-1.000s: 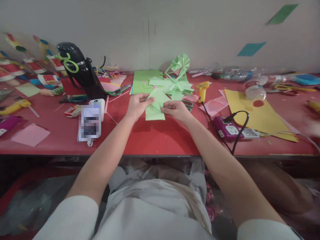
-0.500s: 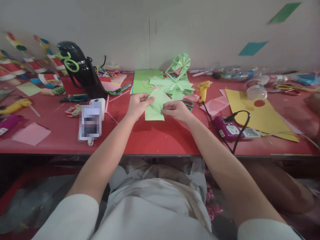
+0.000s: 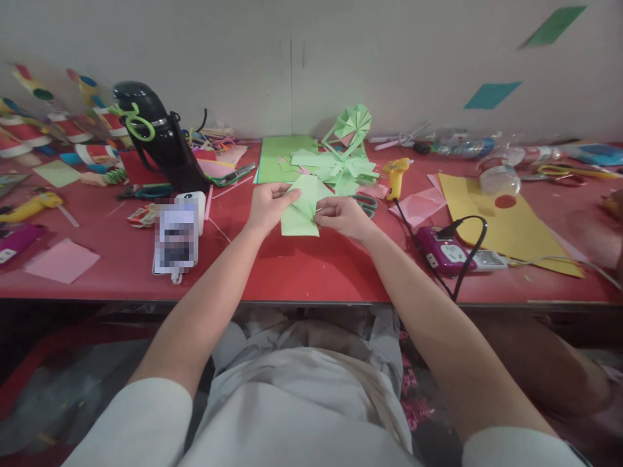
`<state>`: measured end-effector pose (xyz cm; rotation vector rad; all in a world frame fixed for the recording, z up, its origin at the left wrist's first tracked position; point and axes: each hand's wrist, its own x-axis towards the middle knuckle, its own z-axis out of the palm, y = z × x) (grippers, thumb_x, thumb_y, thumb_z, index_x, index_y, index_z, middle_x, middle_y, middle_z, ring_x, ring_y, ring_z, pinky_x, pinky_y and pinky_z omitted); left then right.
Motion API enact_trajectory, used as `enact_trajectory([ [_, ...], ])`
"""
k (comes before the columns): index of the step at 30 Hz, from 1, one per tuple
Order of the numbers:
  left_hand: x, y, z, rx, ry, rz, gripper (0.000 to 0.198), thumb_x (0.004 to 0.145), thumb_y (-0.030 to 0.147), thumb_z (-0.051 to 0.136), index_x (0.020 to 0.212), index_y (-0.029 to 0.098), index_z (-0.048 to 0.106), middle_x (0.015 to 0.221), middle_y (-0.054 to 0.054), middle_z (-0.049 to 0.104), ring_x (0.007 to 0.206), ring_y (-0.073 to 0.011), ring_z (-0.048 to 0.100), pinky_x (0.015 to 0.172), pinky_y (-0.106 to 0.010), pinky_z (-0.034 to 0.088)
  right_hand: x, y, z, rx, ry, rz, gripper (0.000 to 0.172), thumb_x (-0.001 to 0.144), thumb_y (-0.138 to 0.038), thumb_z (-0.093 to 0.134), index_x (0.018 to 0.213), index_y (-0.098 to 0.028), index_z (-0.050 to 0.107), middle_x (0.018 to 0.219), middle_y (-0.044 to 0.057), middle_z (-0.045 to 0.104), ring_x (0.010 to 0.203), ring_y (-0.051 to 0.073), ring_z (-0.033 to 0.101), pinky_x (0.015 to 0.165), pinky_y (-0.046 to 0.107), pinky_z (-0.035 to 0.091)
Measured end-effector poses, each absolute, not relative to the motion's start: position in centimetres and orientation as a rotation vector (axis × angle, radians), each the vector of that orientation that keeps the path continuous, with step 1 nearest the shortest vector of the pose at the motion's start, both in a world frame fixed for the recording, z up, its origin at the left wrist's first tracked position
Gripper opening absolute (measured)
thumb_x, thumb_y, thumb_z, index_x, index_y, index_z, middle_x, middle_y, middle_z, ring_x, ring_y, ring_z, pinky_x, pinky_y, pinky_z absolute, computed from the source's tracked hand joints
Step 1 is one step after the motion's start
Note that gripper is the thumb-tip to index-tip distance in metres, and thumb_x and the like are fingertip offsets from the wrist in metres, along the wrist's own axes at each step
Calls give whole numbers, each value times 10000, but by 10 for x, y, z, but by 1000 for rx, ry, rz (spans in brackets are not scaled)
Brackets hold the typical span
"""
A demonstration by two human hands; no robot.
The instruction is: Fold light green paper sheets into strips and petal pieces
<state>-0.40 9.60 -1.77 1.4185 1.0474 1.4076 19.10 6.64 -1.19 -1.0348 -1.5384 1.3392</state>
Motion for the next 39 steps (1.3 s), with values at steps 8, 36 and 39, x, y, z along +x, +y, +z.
enact_trajectory([
  [8,-5,95,-16,1457,1077,1421,378,656,457,841,853,148,749,849,-91,773,773,-216,711,661,-297,543,189,66,-14,-995,-1507,1393,299,633,-294,821,852,-182,652,711,18,728,694,171,703,752,337,590],
  [36,-19,96,-7,1323,949,1243,502,557,457,916,906,142,738,871,-102,758,836,-232,724,788,-379,596,193,68,-15,-1081,-1465,1251,441,547,-432,907,757,-175,617,658,1,663,623,132,605,646,310,521],
  [39,-18,96,-7,1303,991,1270,473,528,379,930,877,130,731,819,-91,751,775,-220,716,764,-388,601,192,68,-14,-1086,-1475,1255,443,534,-416,918,759,-174,622,655,0,667,621,130,610,647,301,526],
])
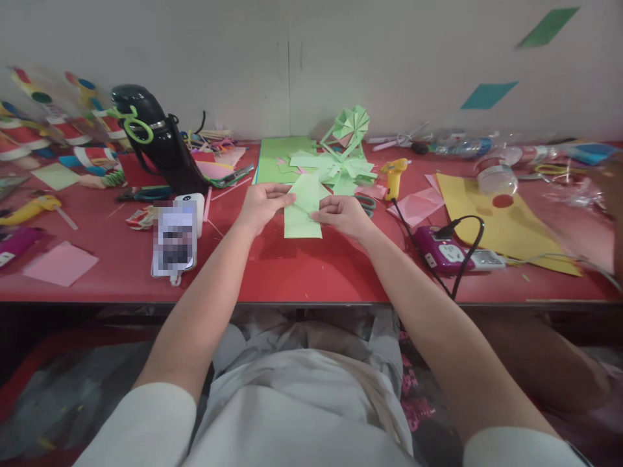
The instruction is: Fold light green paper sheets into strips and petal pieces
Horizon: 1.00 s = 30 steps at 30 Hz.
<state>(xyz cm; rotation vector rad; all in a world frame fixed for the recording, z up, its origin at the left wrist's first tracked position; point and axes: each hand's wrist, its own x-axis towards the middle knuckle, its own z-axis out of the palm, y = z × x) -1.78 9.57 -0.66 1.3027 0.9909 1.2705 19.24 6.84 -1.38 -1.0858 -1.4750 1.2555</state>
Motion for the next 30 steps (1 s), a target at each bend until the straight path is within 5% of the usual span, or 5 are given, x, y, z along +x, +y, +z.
enact_trajectory([
  [7,-13,95,-2,1187,1089,1336,423,525,335,919,823,122,709,750,-61,730,732,-193,696,754,-375,594,188,70,-12,-1013,-1473,1265,440,539,-415,912,778,-183,624,666,-3,679,634,133,622,646,289,527],
  [14,-16,89,-3,1335,930,1101,560,506,399,938,954,124,743,938,-112,765,931,-264,719,869,-409,576,193,69,-14,-1050,-1550,1197,408,579,-386,905,743,-179,594,621,-16,627,618,126,583,615,285,476],
  [30,-4,85,-7,1474,927,1143,404,534,328,905,842,120,745,836,-79,761,763,-213,700,724,-349,572,183,60,-11,-1016,-1535,1244,423,661,-571,824,799,-187,713,803,53,721,789,209,663,661,325,534],
])
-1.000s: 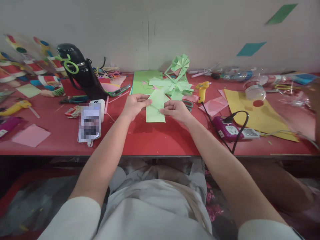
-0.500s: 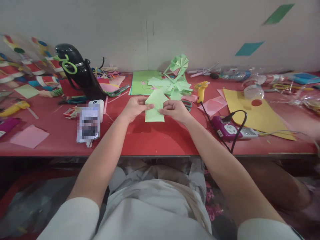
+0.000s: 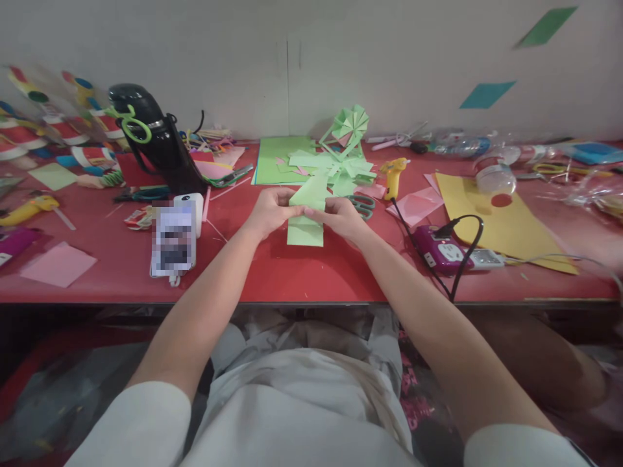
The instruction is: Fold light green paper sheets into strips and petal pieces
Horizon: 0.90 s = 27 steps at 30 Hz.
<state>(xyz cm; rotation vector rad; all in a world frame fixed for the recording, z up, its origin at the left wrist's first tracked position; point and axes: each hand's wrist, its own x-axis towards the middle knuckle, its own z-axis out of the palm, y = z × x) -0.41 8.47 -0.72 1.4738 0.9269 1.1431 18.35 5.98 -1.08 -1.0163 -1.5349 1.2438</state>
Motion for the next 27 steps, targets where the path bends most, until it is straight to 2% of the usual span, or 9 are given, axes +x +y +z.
enact_trajectory([
  [7,-5,87,-6,1429,929,1157,379,546,317,886,834,118,743,794,-71,751,750,-202,686,731,-348,565,186,64,-14,-1059,-1633,1112,396,682,-538,818,639,-197,623,650,20,647,649,154,579,559,283,444],
  [12,-8,88,-4,1432,957,1178,419,535,339,886,862,118,746,825,-83,753,821,-224,694,805,-383,569,187,65,-12,-1114,-1679,1078,503,744,-535,770,508,-194,485,491,-15,539,482,84,440,505,262,348],
  [19,-14,93,-5,1362,1007,1183,471,527,373,899,893,120,747,854,-99,751,848,-242,701,836,-411,567,190,67,-12,-1049,-1762,1197,432,744,-562,758,608,-185,596,575,8,626,558,115,555,588,271,437],
  [24,-13,94,-4,1283,1042,1187,365,614,448,843,770,138,727,808,-92,736,818,-257,707,807,-428,572,190,67,-12,-1074,-1770,1174,442,742,-578,755,589,-203,579,570,14,631,549,129,566,583,286,453],
  [27,-12,93,-3,1287,1014,1193,352,673,427,796,869,138,747,858,-96,746,876,-265,713,833,-434,569,190,67,-13,-1074,-1792,1146,436,755,-579,744,597,-207,580,588,22,642,568,139,582,587,291,455],
])
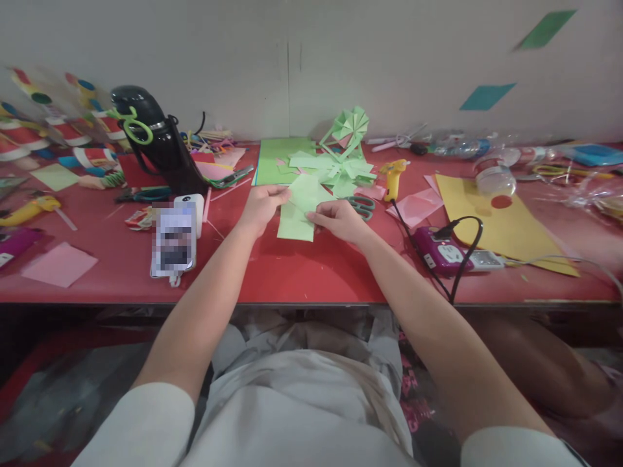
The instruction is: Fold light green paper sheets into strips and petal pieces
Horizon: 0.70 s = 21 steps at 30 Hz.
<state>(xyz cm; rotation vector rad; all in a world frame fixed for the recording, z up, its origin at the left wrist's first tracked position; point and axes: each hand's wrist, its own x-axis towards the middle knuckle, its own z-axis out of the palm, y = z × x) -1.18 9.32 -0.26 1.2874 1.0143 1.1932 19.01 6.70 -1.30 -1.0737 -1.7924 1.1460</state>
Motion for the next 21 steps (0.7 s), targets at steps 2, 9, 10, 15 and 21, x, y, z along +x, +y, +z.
enact_trajectory([
  [2,-12,93,-3,1295,985,1207,384,709,391,764,1004,146,750,924,-96,755,917,-260,714,851,-428,565,190,67,-13,-1063,-1807,1106,428,755,-570,750,606,-202,591,594,25,641,575,139,578,586,290,447],
  [9,-16,94,-4,1467,899,1213,389,738,416,772,1046,179,754,953,-81,764,960,-233,698,898,-389,542,195,67,-15,-1100,-1809,821,431,814,-563,689,607,-189,630,493,-2,559,477,114,473,521,281,385],
  [10,-17,94,-4,1513,883,1211,364,731,434,782,985,173,765,951,-83,763,978,-233,692,920,-384,531,196,69,-17,-1120,-1779,790,412,815,-555,688,632,-188,650,466,-11,537,455,112,460,507,279,380],
  [15,-19,94,-6,1726,859,1189,270,681,382,833,862,187,788,1132,-107,716,1095,-235,647,950,-355,499,198,76,-23,-1084,-1544,874,327,781,-486,701,879,-176,737,651,32,683,572,153,625,605,303,532],
  [21,-20,94,-8,1685,875,1181,217,671,261,800,876,188,796,1262,-108,627,1063,-210,648,968,-375,507,193,74,-13,-1030,-1310,1029,305,782,-462,682,907,-187,722,824,58,718,804,194,716,840,374,593],
])
